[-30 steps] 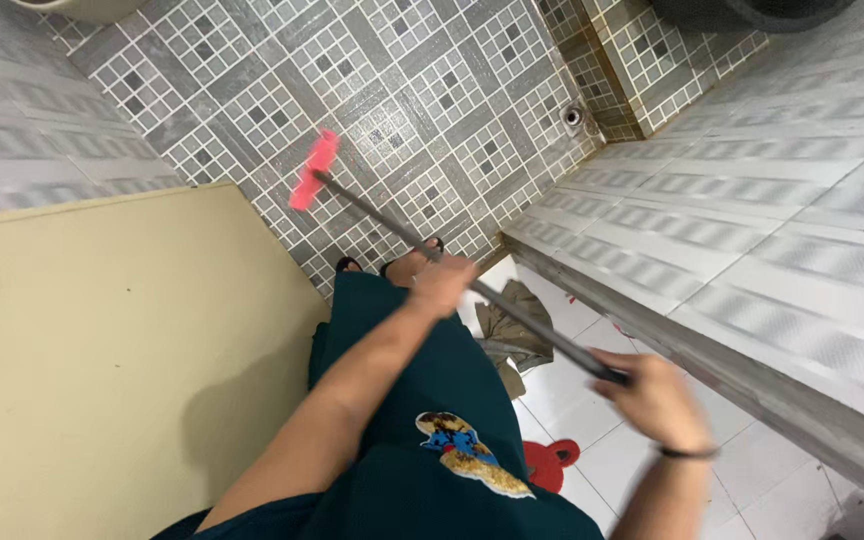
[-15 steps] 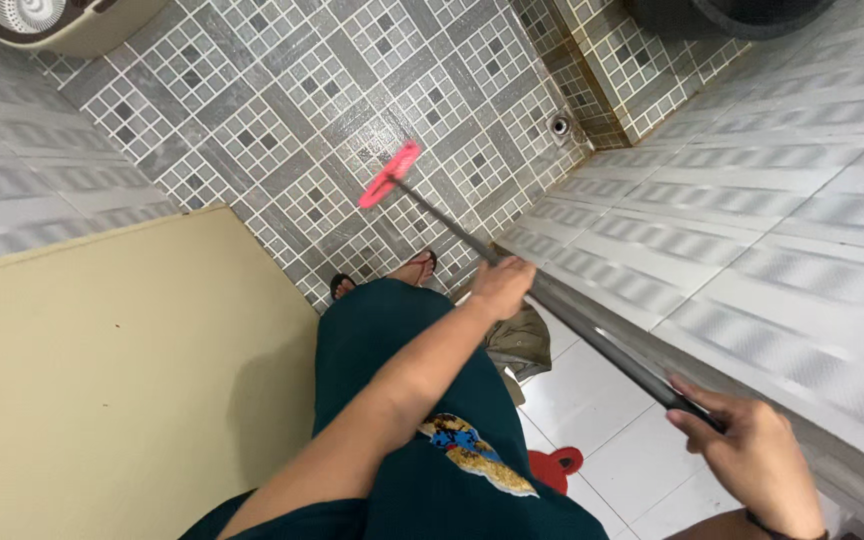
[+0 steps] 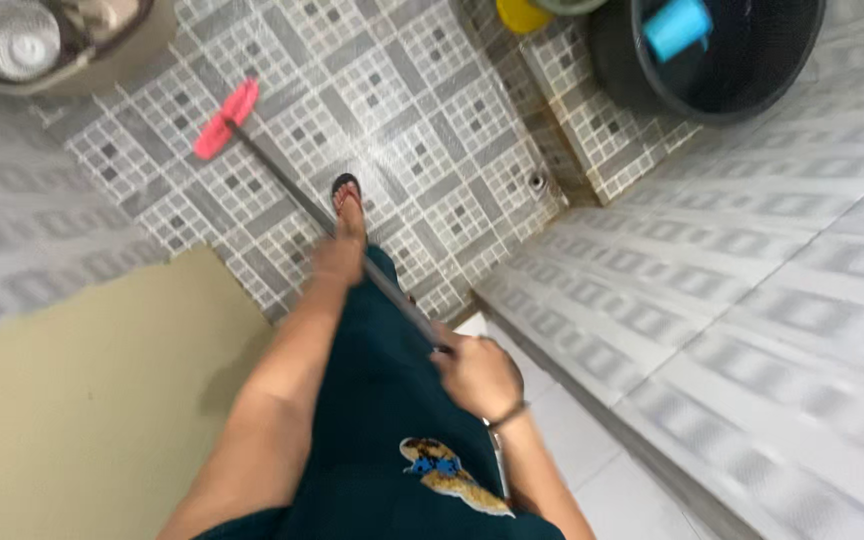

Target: The person scrubs the tiled floor of a bathroom using a long-handled brush, moving around various buckets and cleaning supplies.

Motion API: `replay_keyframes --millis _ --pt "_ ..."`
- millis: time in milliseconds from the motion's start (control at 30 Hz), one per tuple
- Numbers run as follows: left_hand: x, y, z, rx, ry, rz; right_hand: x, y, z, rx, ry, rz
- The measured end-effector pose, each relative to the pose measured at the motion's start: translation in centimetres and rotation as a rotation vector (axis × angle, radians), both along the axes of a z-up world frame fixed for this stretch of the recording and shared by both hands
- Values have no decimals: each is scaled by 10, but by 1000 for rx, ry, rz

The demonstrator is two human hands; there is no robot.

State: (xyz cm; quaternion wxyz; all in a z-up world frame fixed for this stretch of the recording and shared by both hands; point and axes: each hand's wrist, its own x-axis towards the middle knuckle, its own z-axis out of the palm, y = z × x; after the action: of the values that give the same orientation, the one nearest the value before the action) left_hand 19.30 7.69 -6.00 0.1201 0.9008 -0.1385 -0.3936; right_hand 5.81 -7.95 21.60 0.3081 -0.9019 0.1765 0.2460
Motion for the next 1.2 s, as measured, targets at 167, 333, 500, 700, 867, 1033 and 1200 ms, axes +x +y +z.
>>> replay_keyframes --millis 167,333,500,700,867,1033,1200 --pt "3 -135 -7 -387 -43 -123 56 -115 95 -200 293 -178" --pt "79 -192 56 -410 110 -105 124 -150 113 -260 437 -372" --pt "161 -160 28 -354 45 -152 182 -140 75 -220 285 -206" --pt "249 -92 -49 52 -5 48 221 -47 -22 -31 135 -255" --pt "215 -155 -70 43 -126 -373 181 -108 -1 -22 260 -307" --pt "100 -285 30 -286 21 -528 104 -202 90 -161 513 -648" --pt "151 -318 76 -300 102 -647 127 -249 90 -169 533 -666"
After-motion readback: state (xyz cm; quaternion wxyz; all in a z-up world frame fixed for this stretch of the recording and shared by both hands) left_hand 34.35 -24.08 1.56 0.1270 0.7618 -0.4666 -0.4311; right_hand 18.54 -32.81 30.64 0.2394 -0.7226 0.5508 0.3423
